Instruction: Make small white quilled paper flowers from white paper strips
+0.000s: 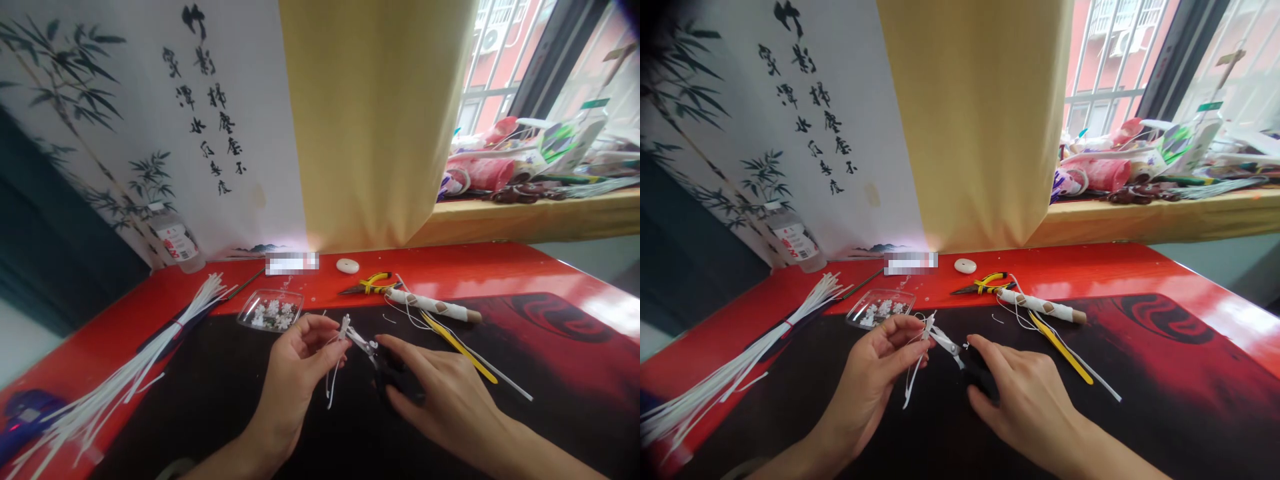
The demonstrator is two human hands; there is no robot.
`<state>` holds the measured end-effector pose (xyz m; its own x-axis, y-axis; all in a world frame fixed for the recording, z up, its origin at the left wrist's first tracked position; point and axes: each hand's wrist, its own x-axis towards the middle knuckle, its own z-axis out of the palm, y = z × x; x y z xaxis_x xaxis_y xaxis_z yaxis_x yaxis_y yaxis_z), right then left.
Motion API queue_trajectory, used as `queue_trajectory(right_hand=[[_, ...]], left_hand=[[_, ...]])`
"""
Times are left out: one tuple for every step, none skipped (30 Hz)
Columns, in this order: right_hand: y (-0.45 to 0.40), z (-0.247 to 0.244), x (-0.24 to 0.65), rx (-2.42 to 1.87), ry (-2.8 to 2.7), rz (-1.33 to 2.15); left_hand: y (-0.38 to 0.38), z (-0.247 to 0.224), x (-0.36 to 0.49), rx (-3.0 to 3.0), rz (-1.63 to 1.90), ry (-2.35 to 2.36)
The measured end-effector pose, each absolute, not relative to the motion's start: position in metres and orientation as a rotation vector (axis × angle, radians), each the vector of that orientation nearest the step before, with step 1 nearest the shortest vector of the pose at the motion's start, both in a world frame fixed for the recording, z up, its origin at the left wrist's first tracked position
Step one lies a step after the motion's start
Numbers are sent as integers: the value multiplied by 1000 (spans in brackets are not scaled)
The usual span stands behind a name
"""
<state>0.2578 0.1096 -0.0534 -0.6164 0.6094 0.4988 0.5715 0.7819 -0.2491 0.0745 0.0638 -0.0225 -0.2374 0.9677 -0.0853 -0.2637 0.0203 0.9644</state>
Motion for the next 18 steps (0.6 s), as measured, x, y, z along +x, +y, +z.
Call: queue_trajectory(right_hand=[[110,-54,258,-880,-2394,60],[110,-55,258,-887,-2393,37],[110,-56,258,-897,-2394,20],[110,-56,258,-907,-2396,6],[110,-57,259,-913,-2398,-4],[110,-57,259,-914,-2401,-11],[111,-58,259,-912,-2401,-20],[111,-58,259,-905,-2402,-30],[111,-58,259,-898,-2400,-43],[111,-58,259,-890,-2400,-58],[111,-57,259,-884,-2400,-75],[111,-57,259,-880,-2398,-97],[111,-56,259,-880,-2398,-121],[111,-55,260,-878,-2396,-148],[111,-55,260,-873,-2394,-177],[112,-54,260,-865,-2391,-208],[112,-53,260,-853,-2389,-237],[112,-53,260,-837,-2386,-264]], left_hand=[[64,-22,74,843,1463,1216],[64,-22,74,842,1467,1224],[64,-21,74,841,1472,1229],[64,-21,74,840,1479,1235],[64,-21,74,840,1483,1237],[65,-21,74,841,1485,1236],[65,-21,74,842,1484,1232],[66,-21,74,844,1483,1228],[67,-21,74,845,1481,1223],[67,-21,74,847,1480,1220],[68,-22,75,850,1478,1217],[68,-22,75,852,1476,1219],[68,-23,75,856,1473,1220],[68,-24,75,860,1470,1222],[67,-24,74,863,1467,1226],[67,-25,74,865,1464,1232],[67,-25,74,867,1462,1236],[66,-25,74,869,1461,1239]])
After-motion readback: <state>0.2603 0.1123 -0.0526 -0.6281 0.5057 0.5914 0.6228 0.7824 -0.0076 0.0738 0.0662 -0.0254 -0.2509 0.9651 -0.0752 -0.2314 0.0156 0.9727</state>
